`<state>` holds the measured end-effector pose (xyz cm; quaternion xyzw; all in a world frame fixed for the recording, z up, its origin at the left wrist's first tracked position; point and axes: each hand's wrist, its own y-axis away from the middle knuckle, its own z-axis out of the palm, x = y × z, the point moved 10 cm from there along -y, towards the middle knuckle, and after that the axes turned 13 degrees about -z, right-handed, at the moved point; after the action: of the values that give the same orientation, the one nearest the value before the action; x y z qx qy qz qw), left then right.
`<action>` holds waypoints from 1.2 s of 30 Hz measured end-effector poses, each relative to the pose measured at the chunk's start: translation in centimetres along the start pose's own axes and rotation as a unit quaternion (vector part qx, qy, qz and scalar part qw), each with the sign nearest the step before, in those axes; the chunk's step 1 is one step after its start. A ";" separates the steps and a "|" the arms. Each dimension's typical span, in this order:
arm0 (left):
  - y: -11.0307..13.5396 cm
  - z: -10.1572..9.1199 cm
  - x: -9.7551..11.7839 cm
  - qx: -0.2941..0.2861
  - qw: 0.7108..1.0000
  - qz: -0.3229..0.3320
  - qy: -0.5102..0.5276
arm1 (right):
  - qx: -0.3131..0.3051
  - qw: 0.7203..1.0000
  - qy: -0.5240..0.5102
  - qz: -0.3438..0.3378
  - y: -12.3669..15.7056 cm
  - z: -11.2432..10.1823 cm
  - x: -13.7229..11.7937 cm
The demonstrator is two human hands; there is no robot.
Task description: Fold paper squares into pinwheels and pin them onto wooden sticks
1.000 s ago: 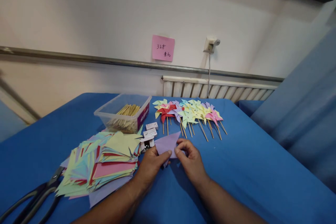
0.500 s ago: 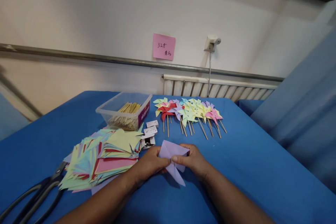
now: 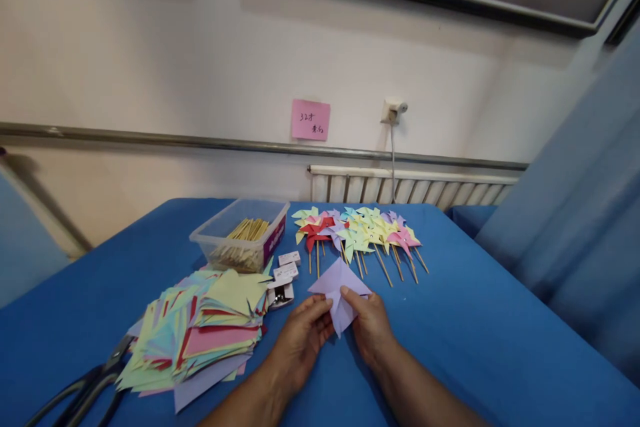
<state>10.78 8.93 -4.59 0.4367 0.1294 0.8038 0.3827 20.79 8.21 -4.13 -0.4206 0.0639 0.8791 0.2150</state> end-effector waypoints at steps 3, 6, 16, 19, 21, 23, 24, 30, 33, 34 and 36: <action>-0.6 0.4 0.3 0.000 1.000 0.018 0.002 | 0.005 1.000 -0.012 -0.006 -0.2 -0.1 -0.2; -0.9 0.6 0.8 0.008 0.999 0.043 -0.023 | 0.010 1.000 -0.014 -0.005 -0.2 -0.2 0.0; -1.1 0.1 1.0 -0.005 0.998 0.038 -0.057 | -0.002 1.000 -0.007 0.016 0.1 0.3 0.6; -1.0 0.4 0.8 -0.016 0.998 0.035 -0.059 | -0.012 1.000 -0.003 0.010 0.3 0.6 0.5; -0.9 0.3 0.8 -0.013 0.998 0.036 -0.059 | -0.025 1.000 0.015 0.012 0.4 0.6 0.7; -0.7 0.0 1.3 0.001 0.998 0.042 -0.049 | -0.043 0.998 0.046 0.011 0.4 0.4 0.8; -0.6 -0.2 1.6 0.005 0.998 0.044 -0.040 | -0.050 0.996 0.073 0.002 0.3 0.2 0.6; -0.5 -1.3 2.7 0.011 0.999 0.023 0.041 | -0.081 0.896 0.370 -0.230 0.5 0.5 -5.0; -0.8 -1.3 2.3 -0.005 0.998 -0.007 0.069 | -0.178 0.802 0.464 -0.331 2.3 3.6 -6.5; -0.9 -1.3 2.1 -0.010 0.997 -0.017 0.074 | -0.208 0.775 0.488 -0.344 2.8 4.4 -6.4; -0.9 -1.2 1.9 -0.018 0.997 -0.025 0.077 | -0.247 0.736 0.523 -0.352 3.4 5.3 -6.1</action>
<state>9.65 11.06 -4.68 0.3634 0.1551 0.8274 0.3992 18.89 4.70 3.74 -0.8452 -0.2052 0.3667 0.3303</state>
